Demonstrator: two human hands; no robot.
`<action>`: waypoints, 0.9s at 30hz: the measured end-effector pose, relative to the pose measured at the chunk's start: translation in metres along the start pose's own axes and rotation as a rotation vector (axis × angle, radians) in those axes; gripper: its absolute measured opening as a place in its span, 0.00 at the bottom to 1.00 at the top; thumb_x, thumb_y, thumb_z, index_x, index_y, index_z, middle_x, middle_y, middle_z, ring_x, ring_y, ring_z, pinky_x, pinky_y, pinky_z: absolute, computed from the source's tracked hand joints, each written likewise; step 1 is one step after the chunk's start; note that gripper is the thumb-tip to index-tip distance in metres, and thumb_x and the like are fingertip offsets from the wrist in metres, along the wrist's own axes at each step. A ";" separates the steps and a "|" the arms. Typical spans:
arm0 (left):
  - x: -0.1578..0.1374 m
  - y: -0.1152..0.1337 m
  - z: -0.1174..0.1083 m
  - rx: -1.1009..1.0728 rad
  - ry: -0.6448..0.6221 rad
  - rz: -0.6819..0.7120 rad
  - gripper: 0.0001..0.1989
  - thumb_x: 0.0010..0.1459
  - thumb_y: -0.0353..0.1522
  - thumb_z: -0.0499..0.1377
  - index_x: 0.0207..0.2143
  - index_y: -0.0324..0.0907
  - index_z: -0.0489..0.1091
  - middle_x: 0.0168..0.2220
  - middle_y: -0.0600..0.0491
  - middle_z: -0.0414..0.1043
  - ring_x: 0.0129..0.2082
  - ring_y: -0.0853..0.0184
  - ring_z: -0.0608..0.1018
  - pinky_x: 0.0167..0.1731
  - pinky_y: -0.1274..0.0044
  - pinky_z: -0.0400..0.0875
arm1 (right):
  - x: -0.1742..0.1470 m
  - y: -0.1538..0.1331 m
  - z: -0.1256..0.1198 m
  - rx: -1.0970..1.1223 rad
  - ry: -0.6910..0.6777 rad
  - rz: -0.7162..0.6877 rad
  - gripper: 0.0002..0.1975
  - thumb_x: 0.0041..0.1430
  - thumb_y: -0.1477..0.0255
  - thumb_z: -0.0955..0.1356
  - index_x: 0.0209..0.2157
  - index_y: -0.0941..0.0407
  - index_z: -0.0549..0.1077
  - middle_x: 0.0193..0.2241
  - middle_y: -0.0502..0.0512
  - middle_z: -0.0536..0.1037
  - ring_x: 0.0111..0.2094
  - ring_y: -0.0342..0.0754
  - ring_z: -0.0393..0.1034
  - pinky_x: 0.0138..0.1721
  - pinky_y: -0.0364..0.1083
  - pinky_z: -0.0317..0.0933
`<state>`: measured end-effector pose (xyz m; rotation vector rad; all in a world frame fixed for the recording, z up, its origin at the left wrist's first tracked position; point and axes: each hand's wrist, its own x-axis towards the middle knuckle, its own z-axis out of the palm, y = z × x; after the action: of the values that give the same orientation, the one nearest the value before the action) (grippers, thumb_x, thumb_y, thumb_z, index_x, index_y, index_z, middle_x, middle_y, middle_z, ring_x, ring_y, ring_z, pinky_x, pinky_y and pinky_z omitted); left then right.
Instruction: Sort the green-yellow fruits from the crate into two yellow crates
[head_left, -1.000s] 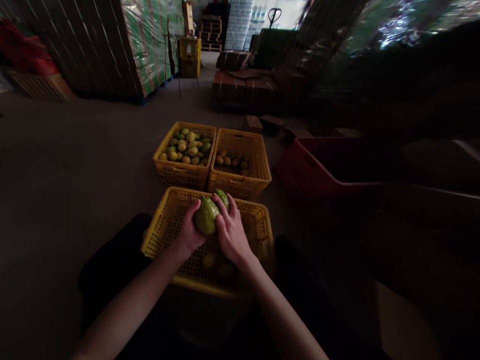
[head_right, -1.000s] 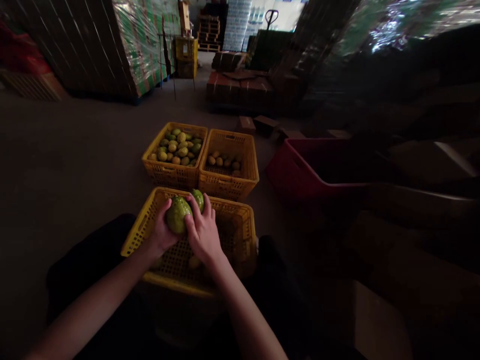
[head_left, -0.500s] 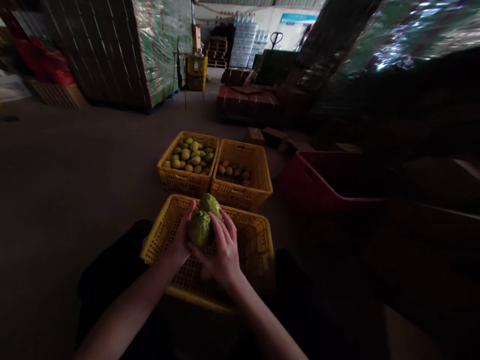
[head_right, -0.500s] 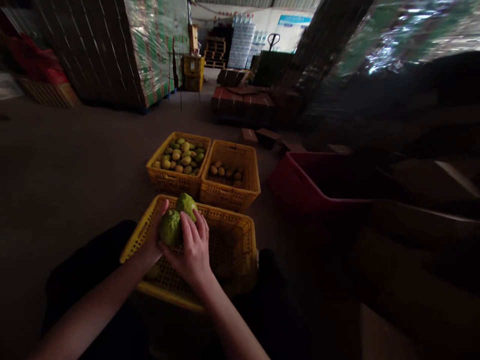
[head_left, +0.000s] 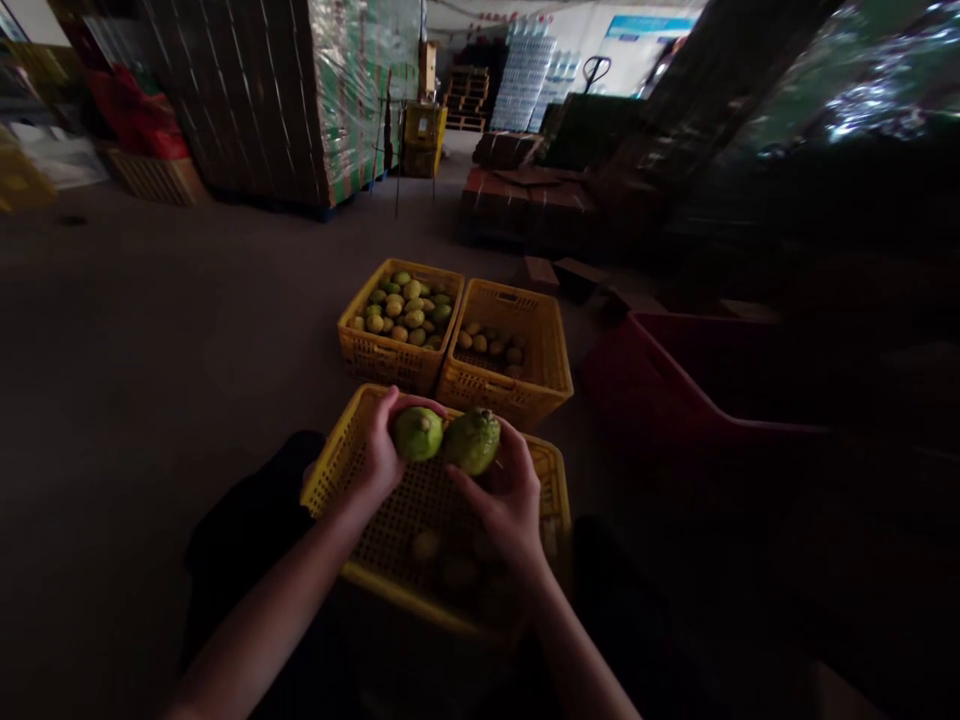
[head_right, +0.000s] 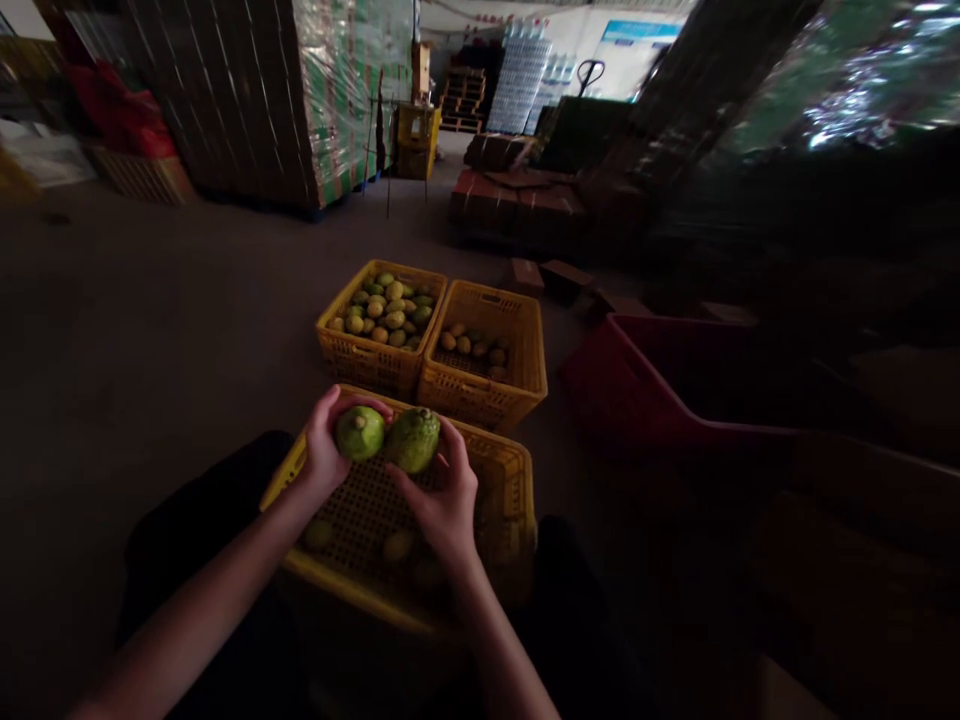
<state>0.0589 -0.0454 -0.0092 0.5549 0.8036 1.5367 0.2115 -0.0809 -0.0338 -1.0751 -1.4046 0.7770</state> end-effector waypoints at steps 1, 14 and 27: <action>-0.001 0.000 0.000 0.042 -0.022 0.015 0.21 0.55 0.42 0.51 0.21 0.39 0.75 0.26 0.47 0.78 0.36 0.59 0.79 0.36 0.74 0.71 | 0.001 0.001 -0.002 0.005 -0.035 -0.009 0.33 0.46 0.69 0.76 0.54 0.49 0.66 0.52 0.57 0.73 0.52 0.53 0.69 0.49 0.53 0.69; 0.003 0.010 -0.004 -0.307 0.449 -0.359 0.17 0.57 0.35 0.48 0.21 0.40 0.70 0.19 0.51 0.71 0.25 0.64 0.77 0.33 0.73 0.72 | 0.006 -0.003 0.003 0.369 -0.122 0.316 0.31 0.39 0.70 0.79 0.47 0.50 0.69 0.43 0.53 0.78 0.43 0.52 0.75 0.45 0.53 0.70; 0.005 0.004 0.000 -0.506 0.255 -0.609 0.18 0.62 0.39 0.48 0.42 0.36 0.71 0.28 0.47 0.76 0.28 0.63 0.79 0.26 0.73 0.76 | 0.013 0.000 0.005 0.592 0.163 0.623 0.19 0.41 0.65 0.76 0.37 0.53 0.71 0.32 0.47 0.77 0.30 0.45 0.73 0.26 0.42 0.67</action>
<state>0.0552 -0.0406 -0.0069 -0.2516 0.6548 1.1778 0.2077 -0.0686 -0.0292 -1.0647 -0.6133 1.4103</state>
